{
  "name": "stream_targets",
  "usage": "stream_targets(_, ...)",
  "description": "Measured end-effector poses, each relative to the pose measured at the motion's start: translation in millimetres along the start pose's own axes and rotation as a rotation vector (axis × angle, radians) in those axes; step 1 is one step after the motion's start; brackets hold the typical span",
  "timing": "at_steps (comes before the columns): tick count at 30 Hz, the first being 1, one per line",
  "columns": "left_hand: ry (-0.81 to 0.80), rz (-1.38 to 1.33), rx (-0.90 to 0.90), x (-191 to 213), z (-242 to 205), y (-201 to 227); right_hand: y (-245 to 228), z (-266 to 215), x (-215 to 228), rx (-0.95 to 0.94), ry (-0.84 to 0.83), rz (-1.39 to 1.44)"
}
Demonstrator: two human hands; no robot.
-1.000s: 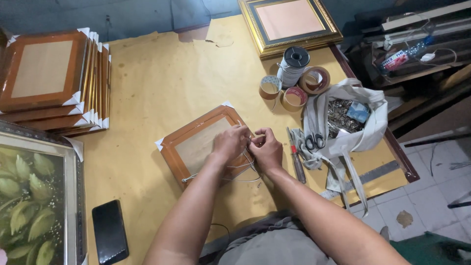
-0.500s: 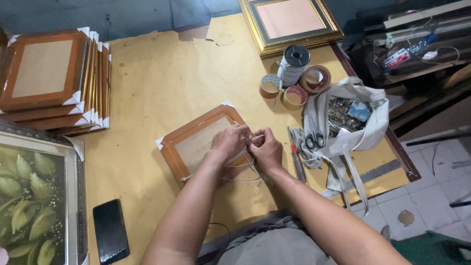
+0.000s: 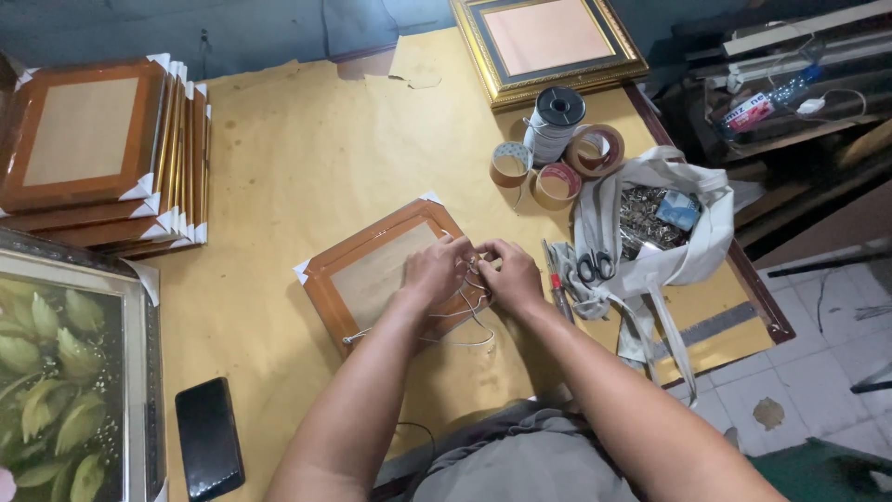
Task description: Attaching a hanging wire to the back of a picture frame by threading it through eyelets and twisting the ends.
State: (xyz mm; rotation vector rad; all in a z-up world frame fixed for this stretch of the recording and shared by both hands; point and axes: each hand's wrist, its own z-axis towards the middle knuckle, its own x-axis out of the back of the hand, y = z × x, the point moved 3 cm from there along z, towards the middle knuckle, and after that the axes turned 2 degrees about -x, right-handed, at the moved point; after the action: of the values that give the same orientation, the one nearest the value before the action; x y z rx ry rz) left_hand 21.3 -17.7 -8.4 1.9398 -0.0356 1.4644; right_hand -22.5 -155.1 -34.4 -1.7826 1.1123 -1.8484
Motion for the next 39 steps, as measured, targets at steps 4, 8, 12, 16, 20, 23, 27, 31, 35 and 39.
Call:
stream_targets(4, -0.005, -0.034, 0.037, -2.7, 2.7, -3.2, -0.4, 3.9, 1.0, 0.101, -0.044, -0.08)
stream_targets(8, 0.022, -0.078, 0.094, -5.0, 3.5, -7.4, -3.7, 4.9, 1.5, 0.2, -0.033, -0.062)
stream_targets(12, -0.011, -0.131, 0.096, -4.3, 1.2, -7.5, 0.6, 9.1, -1.7, 0.225, -0.136, -0.12)
stream_targets(16, -0.019, -0.151, 0.093, 2.4, -3.1, -1.0, -1.3, 7.3, -2.9, 0.263, -0.236, -0.224)
stream_targets(20, -0.037, -0.176, 0.097, 6.0, -3.0, -1.7, -2.4, 4.8, -7.7, 0.165, -0.25, -0.281)
stream_targets(23, -0.05, -0.191, 0.104, 4.1, -1.9, -3.0, -2.0, 3.8, -6.4, 0.148, -0.223, -0.275)
stream_targets(27, -0.036, -0.2, 0.099, 5.1, -3.0, -1.0, -13.9, 0.3, 5.3, 0.103, -0.171, -0.144)
stream_targets(31, -0.044, -0.19, 0.111, -2.2, 4.2, -7.7, 3.6, 9.7, -1.3, 0.215, -0.058, -0.133)
stream_targets(35, -0.029, -0.205, 0.138, 2.4, -1.9, -2.0, -2.0, 9.3, 1.8, 0.274, -0.026, -0.151)
stream_targets(39, 0.007, -0.217, 0.163, 3.1, -4.2, -1.7, -6.5, 15.8, 1.3, 0.325, -0.157, -0.224)
